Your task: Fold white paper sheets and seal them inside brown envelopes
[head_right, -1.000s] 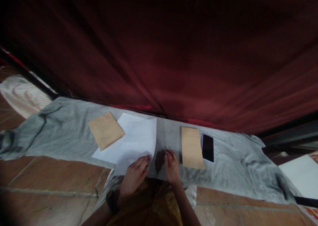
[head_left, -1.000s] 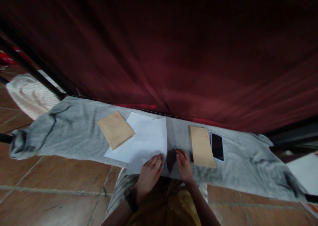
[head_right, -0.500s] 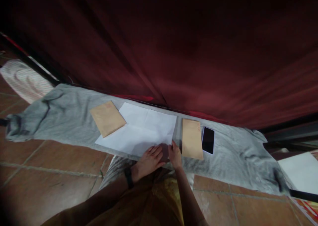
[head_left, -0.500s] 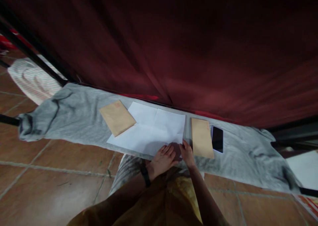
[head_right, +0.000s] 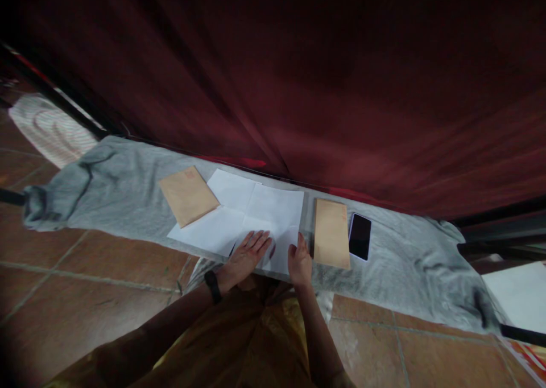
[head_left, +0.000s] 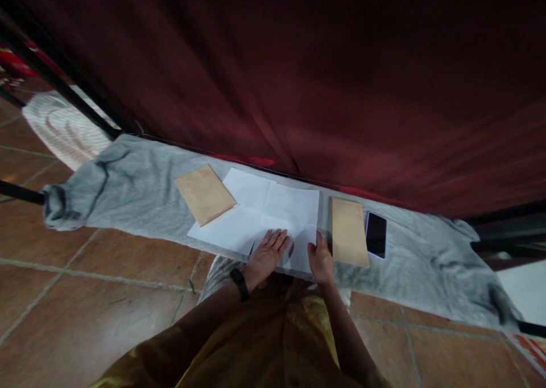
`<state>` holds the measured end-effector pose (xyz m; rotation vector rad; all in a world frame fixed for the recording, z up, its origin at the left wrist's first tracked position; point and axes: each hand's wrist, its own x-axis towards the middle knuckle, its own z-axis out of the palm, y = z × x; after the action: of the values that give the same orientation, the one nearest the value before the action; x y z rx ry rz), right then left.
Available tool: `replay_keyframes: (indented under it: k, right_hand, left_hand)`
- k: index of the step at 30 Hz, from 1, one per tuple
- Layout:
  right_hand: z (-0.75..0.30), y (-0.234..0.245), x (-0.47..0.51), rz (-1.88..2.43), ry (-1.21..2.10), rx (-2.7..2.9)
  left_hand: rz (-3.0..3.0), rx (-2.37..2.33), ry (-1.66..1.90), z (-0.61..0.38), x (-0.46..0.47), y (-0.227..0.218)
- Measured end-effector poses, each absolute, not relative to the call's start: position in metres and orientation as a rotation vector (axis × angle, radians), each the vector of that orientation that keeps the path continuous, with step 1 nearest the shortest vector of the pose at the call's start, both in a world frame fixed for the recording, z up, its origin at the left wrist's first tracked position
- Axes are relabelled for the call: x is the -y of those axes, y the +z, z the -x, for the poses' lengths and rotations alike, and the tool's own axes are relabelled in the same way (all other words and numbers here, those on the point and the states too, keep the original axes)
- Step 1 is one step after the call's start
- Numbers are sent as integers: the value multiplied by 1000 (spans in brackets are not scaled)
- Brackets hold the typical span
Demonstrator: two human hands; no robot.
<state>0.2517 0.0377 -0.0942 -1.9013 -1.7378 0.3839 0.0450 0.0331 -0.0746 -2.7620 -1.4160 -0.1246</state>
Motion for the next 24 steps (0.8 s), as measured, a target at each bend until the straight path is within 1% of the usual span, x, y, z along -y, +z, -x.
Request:
replay_keyframes:
  k: [4,8,13,19,24]
  right_hand:
    - [-251,-91,-32,1932,219,1812]
    - [-249,-90,-30,1812,85,1955]
    - [-236,-96,-28,1620,111,2133]
    - [-231,-106,-25,1670,43,2215]
    - [-236,-106,-25,1698,54,2208]
  left_hand:
    - [2748,1416,-68,-50,-33,-74]
    - [2746,1426,-56,-54,-32,-75]
    - [2751,1441,-46,-57,-31,-78]
    - [2748,1457,-66,-59,-34,-75]
    - [2758,1525,-236,-54,-39,-78]
